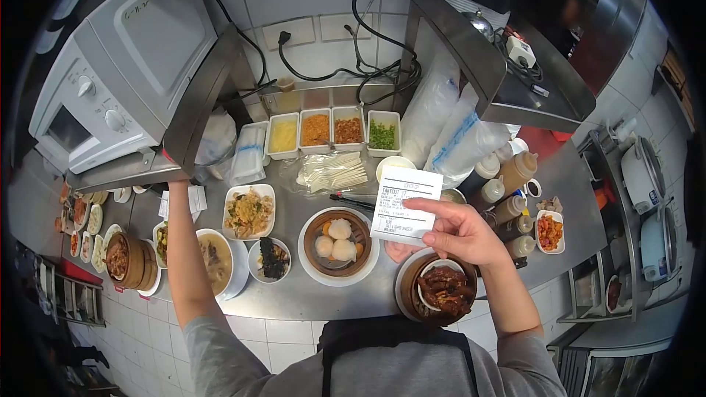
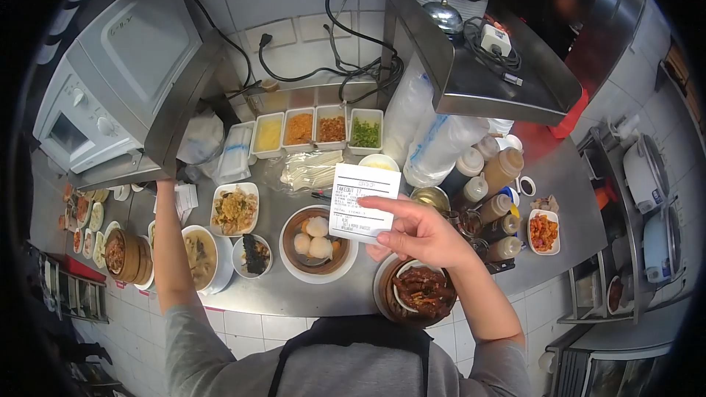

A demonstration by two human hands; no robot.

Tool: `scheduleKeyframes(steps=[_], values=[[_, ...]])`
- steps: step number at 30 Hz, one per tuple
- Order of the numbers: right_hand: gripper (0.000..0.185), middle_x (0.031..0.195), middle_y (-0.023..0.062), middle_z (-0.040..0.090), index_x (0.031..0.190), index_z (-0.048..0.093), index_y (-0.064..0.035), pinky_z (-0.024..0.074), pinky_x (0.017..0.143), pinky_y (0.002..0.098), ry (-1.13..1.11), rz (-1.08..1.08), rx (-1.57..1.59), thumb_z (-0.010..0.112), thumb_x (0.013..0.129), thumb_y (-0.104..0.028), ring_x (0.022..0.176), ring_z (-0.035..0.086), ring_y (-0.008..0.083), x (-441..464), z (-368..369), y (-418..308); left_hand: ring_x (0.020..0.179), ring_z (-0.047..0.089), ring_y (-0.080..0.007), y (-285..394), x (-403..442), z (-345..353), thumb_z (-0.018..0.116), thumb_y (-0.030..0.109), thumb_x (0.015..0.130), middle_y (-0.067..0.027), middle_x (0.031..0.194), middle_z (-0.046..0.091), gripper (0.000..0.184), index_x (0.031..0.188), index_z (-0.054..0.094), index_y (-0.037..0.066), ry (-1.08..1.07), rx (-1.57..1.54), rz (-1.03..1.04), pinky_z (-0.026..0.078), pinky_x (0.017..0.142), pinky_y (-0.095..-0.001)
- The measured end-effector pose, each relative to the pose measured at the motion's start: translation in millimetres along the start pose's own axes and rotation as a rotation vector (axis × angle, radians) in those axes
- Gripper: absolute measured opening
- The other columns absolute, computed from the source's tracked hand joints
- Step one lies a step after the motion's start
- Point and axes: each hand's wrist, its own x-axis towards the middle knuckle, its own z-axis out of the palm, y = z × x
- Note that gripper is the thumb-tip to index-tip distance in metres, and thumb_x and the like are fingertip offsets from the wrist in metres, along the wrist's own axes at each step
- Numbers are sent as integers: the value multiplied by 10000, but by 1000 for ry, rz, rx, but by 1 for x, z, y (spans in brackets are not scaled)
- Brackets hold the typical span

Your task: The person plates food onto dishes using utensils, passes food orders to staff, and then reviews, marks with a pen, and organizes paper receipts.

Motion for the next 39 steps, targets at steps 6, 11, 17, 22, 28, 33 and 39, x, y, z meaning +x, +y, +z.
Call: scheduleKeyframes(steps=[6,11,17,22,28,33,39], values=[[460,940,56,618,1303,432,-50,454,560,197,-46,-34,75,539,859,5,730,584,66,-2,-12,3,966,554,-187,37,-95,178,547,141,837,-75,1068,569,289,1110,521,48,297,732,136,477,769,-305],[447,933,65,577,1308,416,-47,510,655,256,-127,-115,74,529,876,-8,739,586,112,-10,-28,14,1007,553,-223,20,-188,340,523,111,781,-113,1028,571,304,1055,515,-22,169,32,-370,430,909,-352],[464,1218,92,432,1301,440,-47,451,670,205,-41,-231,-62,563,854,-25,862,542,94,-60,-60,4,1128,495,-274,5,-268,504,580,211,809,-141,1207,499,553,1264,363,-14,-305,198,-547,401,953,-413],[452,1194,108,470,1265,486,-55,377,814,277,124,-278,-215,607,830,-77,1002,479,119,-147,-115,-6,1083,524,-219,-12,-297,637,599,-14,796,-151,1173,508,531,1245,316,-14,-455,275,-421,440,898,-337],[420,1147,76,546,1193,506,-13,459,644,223,780,-418,93,615,790,-65,690,502,55,-293,-206,24,996,558,-177,-64,-278,768,673,25,742,-101,1099,561,548,1212,392,-7,-714,297,-409,453,864,-317],[398,1097,59,548,1149,516,-31,466,613,234,1328,-393,190,631,777,-112,553,414,42,-423,-228,80,821,626,-207,-179,-211,880,569,-14,766,-122,958,631,287,1051,553,-44,-728,248,-624,509,723,-320],[343,1098,93,541,1136,510,-28,452,599,260,1699,-360,294,583,802,-42,555,438,73,-528,-201,149,733,628,-253,-316,-152,963,567,-23,714,-138,858,626,268,978,562,-64,-541,405,-625,517,642,-373]])
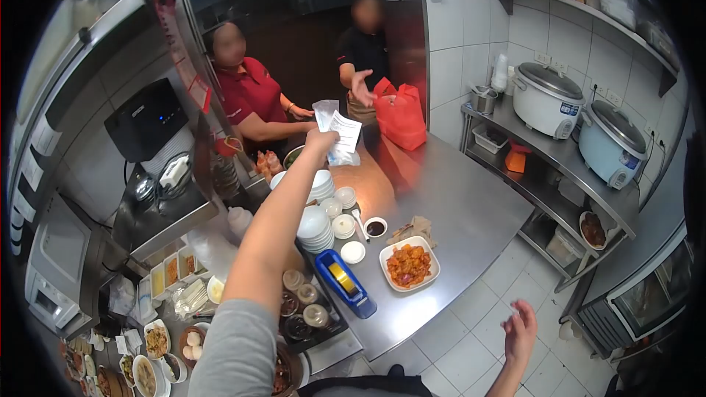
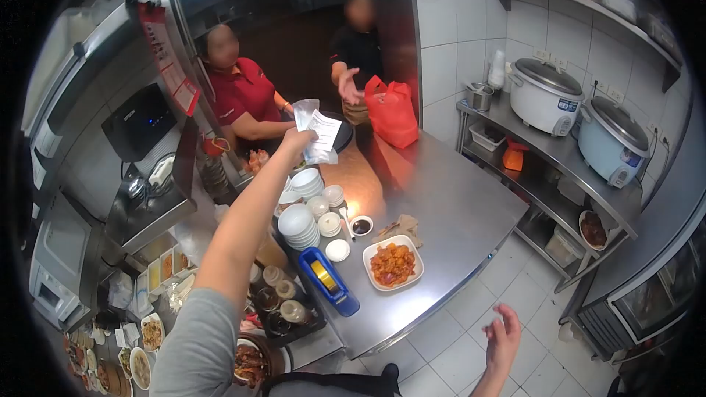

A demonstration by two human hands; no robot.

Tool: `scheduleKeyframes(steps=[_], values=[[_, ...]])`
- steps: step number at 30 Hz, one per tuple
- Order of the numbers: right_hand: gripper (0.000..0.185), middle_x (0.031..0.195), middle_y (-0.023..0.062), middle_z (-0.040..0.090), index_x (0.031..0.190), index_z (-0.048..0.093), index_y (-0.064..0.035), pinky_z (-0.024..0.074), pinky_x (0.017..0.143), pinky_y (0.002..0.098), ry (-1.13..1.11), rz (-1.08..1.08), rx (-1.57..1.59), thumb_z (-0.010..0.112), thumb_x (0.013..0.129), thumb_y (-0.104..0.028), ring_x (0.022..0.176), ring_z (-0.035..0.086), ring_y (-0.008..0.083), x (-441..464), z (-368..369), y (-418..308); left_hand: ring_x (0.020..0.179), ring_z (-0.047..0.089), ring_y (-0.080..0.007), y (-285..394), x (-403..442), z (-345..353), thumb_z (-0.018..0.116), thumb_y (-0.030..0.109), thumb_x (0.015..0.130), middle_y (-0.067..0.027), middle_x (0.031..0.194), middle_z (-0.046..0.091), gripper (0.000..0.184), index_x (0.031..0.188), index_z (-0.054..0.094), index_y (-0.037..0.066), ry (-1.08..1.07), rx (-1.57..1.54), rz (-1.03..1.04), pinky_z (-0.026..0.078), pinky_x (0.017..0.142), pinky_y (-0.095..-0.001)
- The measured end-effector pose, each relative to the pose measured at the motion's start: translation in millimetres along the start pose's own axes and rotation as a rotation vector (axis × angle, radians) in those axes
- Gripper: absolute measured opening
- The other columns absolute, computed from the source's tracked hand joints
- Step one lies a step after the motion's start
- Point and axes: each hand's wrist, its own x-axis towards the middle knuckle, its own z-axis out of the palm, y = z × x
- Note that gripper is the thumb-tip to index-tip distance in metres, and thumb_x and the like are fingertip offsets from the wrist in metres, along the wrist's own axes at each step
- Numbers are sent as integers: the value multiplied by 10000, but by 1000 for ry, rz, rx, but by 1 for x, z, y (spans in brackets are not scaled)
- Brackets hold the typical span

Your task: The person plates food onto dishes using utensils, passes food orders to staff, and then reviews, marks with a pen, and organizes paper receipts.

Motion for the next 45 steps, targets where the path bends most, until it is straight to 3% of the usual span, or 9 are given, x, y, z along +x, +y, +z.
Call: scheduleKeyframes(steps=[7,15,19,23,25,27,36,39,45], values=[[322,1097,112,586,1178,526,-5,472,633,238,165,62,-88,571,861,-41,642,476,77,-9,-72,15,845,639,-303,-97,173,46,620,69,622,-211,926,640,364,940,599,-107,388,-44,-11,488,731,-374],[287,1081,119,594,1153,530,11,475,668,256,157,88,-135,552,875,-55,675,510,104,3,-92,16,847,631,-211,-75,160,88,578,79,778,-146,963,609,355,1072,513,-108,658,-31,-44,519,708,-330],[260,994,77,594,1096,534,-36,434,565,224,217,130,-131,574,842,-71,629,488,79,13,-71,18,743,619,-186,-89,200,66,606,128,777,-71,866,613,260,1026,557,73,389,-286,82,531,621,-337],[277,916,93,609,1129,540,16,435,588,223,-72,316,-200,528,878,-99,671,526,104,39,-14,35,885,568,-112,-35,141,58,516,277,870,11,934,581,273,1093,542,121,-152,-271,32,490,621,-316],[268,884,99,623,1117,561,27,459,593,231,-301,390,-280,500,901,-121,646,543,114,60,25,59,941,590,-168,3,116,70,583,182,837,-78,1013,584,352,1140,513,18,157,-219,-195,515,685,-338],[327,861,89,631,1180,517,44,484,597,233,-450,389,-497,464,924,-151,646,574,123,80,63,85,1045,543,-267,42,65,67,718,336,741,-97,1299,428,836,1375,253,52,-319,38,-79,492,849,-380],[268,765,92,596,1099,480,36,500,492,253,-564,515,-436,445,886,-121,560,586,133,126,116,172,899,616,-223,152,-234,12,621,88,792,-138,986,593,363,1124,530,-26,-803,794,403,513,723,-321],[287,776,99,604,1078,490,51,483,436,247,-552,516,-452,477,829,-93,507,568,141,135,131,151,915,621,-228,182,-305,-56,652,60,776,-178,999,610,390,1125,524,-59,-1058,858,182,495,767,-298],[255,752,144,622,995,508,46,515,405,261,-545,472,-214,479,821,-138,486,600,172,208,164,153,875,631,-183,125,-472,-203,556,108,884,-109,915,644,257,1104,521,-21,-182,343,-396,494,738,-294]])
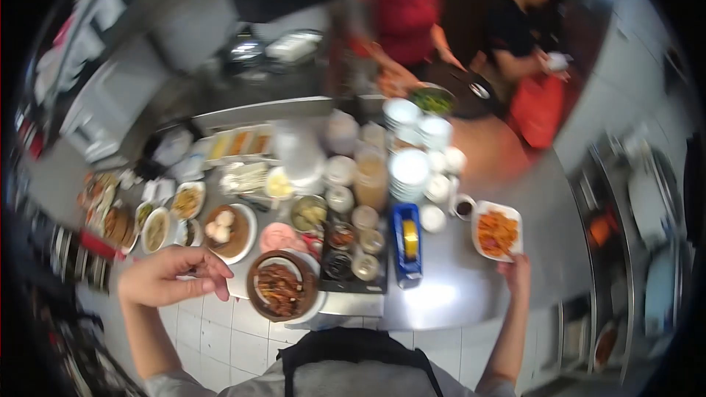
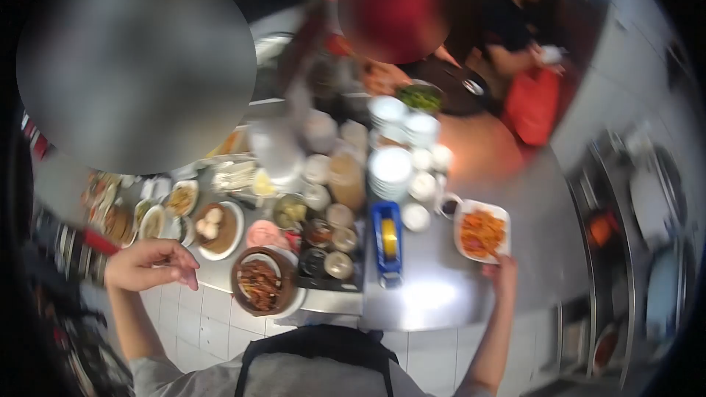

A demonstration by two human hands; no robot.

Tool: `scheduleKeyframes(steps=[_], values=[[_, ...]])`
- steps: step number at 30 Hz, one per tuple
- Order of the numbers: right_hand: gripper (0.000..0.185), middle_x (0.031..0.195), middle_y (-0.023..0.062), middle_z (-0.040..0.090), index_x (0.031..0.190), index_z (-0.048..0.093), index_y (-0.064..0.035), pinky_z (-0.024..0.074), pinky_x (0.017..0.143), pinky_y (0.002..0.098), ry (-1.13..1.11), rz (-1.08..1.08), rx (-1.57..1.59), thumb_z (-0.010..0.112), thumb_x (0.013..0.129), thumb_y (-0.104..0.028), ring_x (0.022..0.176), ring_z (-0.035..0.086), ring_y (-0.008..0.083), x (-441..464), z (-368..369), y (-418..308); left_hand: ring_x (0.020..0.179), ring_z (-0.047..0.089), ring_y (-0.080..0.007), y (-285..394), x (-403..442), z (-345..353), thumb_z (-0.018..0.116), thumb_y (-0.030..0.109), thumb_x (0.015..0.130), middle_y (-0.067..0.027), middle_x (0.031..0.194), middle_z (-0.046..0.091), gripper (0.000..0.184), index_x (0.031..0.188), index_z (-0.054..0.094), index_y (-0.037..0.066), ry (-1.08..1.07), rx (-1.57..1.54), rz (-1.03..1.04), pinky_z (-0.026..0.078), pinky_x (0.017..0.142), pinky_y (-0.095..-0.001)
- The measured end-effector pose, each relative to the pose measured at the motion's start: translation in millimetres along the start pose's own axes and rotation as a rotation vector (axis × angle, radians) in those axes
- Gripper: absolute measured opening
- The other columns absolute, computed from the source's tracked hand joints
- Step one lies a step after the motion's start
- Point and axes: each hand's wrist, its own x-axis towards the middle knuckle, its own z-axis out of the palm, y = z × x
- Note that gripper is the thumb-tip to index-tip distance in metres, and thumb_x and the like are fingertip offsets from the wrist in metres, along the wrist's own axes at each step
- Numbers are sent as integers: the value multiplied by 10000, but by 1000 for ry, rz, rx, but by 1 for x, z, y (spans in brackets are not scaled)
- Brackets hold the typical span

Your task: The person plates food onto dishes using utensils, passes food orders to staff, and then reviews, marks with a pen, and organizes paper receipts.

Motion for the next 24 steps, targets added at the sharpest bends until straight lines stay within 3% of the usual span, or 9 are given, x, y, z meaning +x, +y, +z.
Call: scheduleKeyframes(steps=[2,4,8,10,13,16,19,22,24], values=[[229,700,123,614,982,513,23,512,409,262,62,-49,-13,441,836,-137,513,608,168,46,-3,-1,854,637,-177,-64,-40,-4,491,155,928,-109,909,651,206,1041,535,-11,201,-239,-38,502,757,-301],[262,775,153,613,1043,472,37,519,445,315,127,-65,-33,432,828,-105,566,615,216,100,-14,12,846,644,-197,-111,-79,5,451,229,947,-120,899,658,265,1034,533,-7,434,-281,-372,511,772,-324],[238,699,92,597,977,546,-25,447,410,283,246,-99,95,491,865,-227,512,562,190,208,-31,51,883,645,-240,-205,-142,37,467,250,933,-157,922,653,277,1048,535,7,607,-519,-663,523,770,-360],[252,696,77,597,993,554,-56,442,431,265,392,18,78,476,878,-265,495,547,180,212,-17,41,890,645,-252,-229,-163,53,453,237,934,-165,932,652,274,1052,534,3,645,-589,-777,525,773,-365],[270,727,61,603,991,558,-77,434,509,242,300,-11,32,470,889,-311,559,558,161,227,-15,48,917,639,-265,-265,-188,71,444,212,931,-170,939,649,269,1064,517,-11,670,-715,-772,526,780,-394],[426,857,55,601,1070,520,-68,448,648,282,158,69,-68,402,904,-443,725,575,159,215,-4,30,939,634,-257,-286,-189,75,456,212,928,-164,953,648,263,1068,519,-2,638,-763,-799,521,788,-408],[487,836,58,598,1064,518,-65,420,600,259,201,-140,-432,429,884,-508,709,569,161,228,-26,27,951,627,-249,-285,-163,70,448,210,932,-170,977,640,275,1083,517,-9,562,-757,-793,520,806,-393],[511,837,72,603,1066,510,-65,445,591,274,64,-215,-529,473,860,-531,716,571,169,140,-5,8,937,630,-247,-280,-127,59,450,223,933,-173,987,636,303,1117,521,-7,466,-662,-720,521,804,-375],[394,945,105,606,1108,520,-25,469,653,308,-341,43,-254,499,883,-348,752,583,178,26,40,2,956,620,-239,-301,-100,52,450,226,935,-159,1014,630,319,1152,520,3,461,-685,-578,517,815,-359]])
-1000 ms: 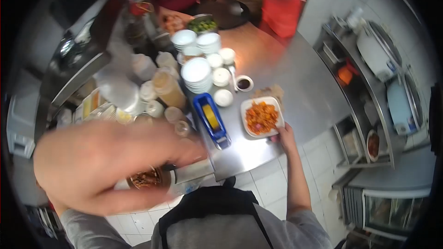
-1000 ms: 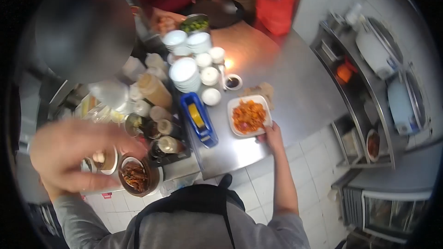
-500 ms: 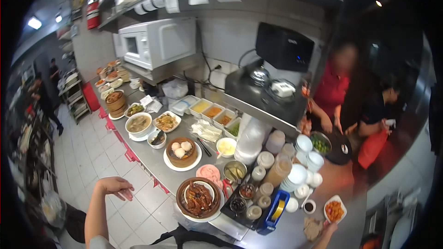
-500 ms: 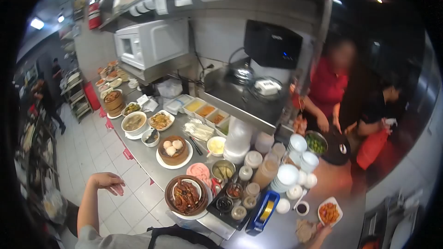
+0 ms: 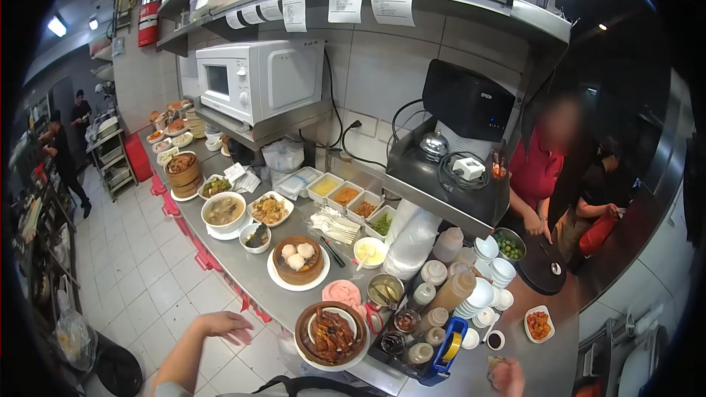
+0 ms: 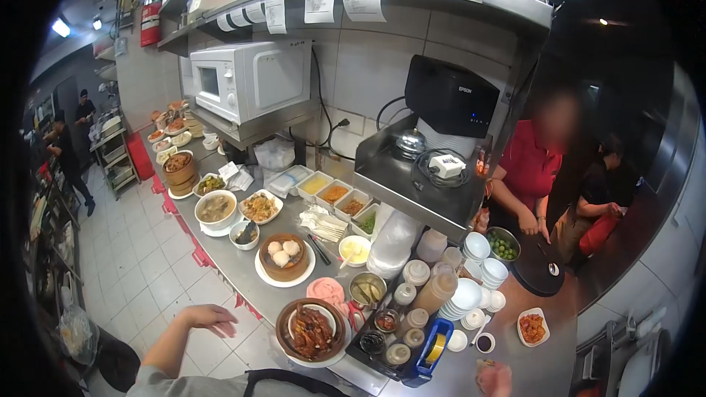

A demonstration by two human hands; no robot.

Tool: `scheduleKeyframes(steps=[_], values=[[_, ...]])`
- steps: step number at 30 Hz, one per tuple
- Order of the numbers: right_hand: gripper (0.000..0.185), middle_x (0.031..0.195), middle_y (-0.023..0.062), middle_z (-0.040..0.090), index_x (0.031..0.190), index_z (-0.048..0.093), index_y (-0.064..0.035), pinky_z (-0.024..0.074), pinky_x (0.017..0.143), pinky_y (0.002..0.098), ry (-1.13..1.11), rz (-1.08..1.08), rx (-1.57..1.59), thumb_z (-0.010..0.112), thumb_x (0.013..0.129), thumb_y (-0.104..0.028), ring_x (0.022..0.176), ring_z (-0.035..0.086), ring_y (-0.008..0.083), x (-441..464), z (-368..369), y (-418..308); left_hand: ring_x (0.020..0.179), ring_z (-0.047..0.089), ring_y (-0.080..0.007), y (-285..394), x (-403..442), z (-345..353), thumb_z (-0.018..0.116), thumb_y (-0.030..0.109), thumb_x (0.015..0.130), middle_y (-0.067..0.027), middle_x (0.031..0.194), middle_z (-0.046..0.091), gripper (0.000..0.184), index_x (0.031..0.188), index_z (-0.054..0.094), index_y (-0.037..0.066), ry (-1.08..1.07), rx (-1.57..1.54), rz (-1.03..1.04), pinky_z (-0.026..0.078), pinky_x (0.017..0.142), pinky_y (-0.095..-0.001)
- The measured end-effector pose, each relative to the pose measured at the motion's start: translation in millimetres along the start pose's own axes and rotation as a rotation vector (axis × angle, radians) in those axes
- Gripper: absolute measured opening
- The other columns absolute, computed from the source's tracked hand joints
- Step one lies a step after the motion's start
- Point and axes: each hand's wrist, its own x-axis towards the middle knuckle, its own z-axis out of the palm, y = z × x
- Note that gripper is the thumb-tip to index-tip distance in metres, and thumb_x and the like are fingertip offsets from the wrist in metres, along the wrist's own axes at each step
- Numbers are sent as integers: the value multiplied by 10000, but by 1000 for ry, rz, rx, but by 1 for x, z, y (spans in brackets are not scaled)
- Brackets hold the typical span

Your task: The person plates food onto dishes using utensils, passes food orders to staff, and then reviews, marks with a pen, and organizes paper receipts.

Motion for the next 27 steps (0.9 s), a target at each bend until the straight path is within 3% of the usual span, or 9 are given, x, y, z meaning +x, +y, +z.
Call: scheduleKeyframes(steps=[2,4,7,12,14,19,23,25,27], values=[[302,1054,138,608,1149,529,15,493,715,342,-506,308,295,526,906,-164,788,594,188,-89,78,3,1000,599,-229,6,35,10,464,228,934,-138,1079,603,329,1181,507,14,4,-46,155,509,833,-351],[341,1035,137,620,1146,546,13,472,822,387,-888,452,180,532,906,-228,927,598,233,-154,167,-19,1045,572,-219,10,72,17,474,246,936,-111,1140,566,347,1206,493,29,-42,-84,259,491,859,-355],[274,1091,79,596,1110,581,-12,441,876,298,-810,368,-330,549,899,-184,1025,555,189,-198,271,-7,1134,497,-222,19,115,24,490,297,929,-95,1233,491,433,1273,433,41,-94,-160,308,449,913,-376],[283,917,114,621,1150,501,-4,460,456,261,-360,50,-227,488,923,-173,691,596,172,-164,337,128,1248,366,-248,37,154,46,383,390,950,-104,1355,380,543,1360,296,44,-243,-232,240,369,993,-425],[227,773,131,615,1026,465,-37,526,519,316,-206,268,65,523,886,-206,560,603,211,-170,363,106,1263,351,-250,48,152,56,311,396,965,-107,1382,352,547,1382,242,47,-399,-280,226,340,1017,-439],[253,752,188,631,1043,495,-5,496,663,402,243,-69,-670,544,803,-72,691,643,285,-165,374,111,1258,372,-227,64,147,72,219,351,986,-95,1392,350,497,1388,232,58,-612,-336,181,304,1053,-406],[207,820,199,641,883,635,0,480,698,433,221,-114,-894,584,772,-167,752,617,370,-158,377,112,1229,409,-222,68,150,74,206,314,992,-98,1375,373,457,1384,259,85,-658,-375,193,345,1032,-388],[194,764,132,650,914,633,16,491,578,334,130,-146,-753,544,839,-140,672,635,213,-117,345,174,1250,380,-228,65,149,71,199,341,990,-90,1390,356,472,1388,270,97,-737,-395,187,319,1050,-395],[291,872,133,632,1070,556,23,522,587,332,28,16,-476,552,859,-177,663,620,205,-131,359,143,1275,344,-236,89,93,71,227,447,965,-78,1406,337,551,1387,282,97,-585,-333,129,275,1070,-396]])
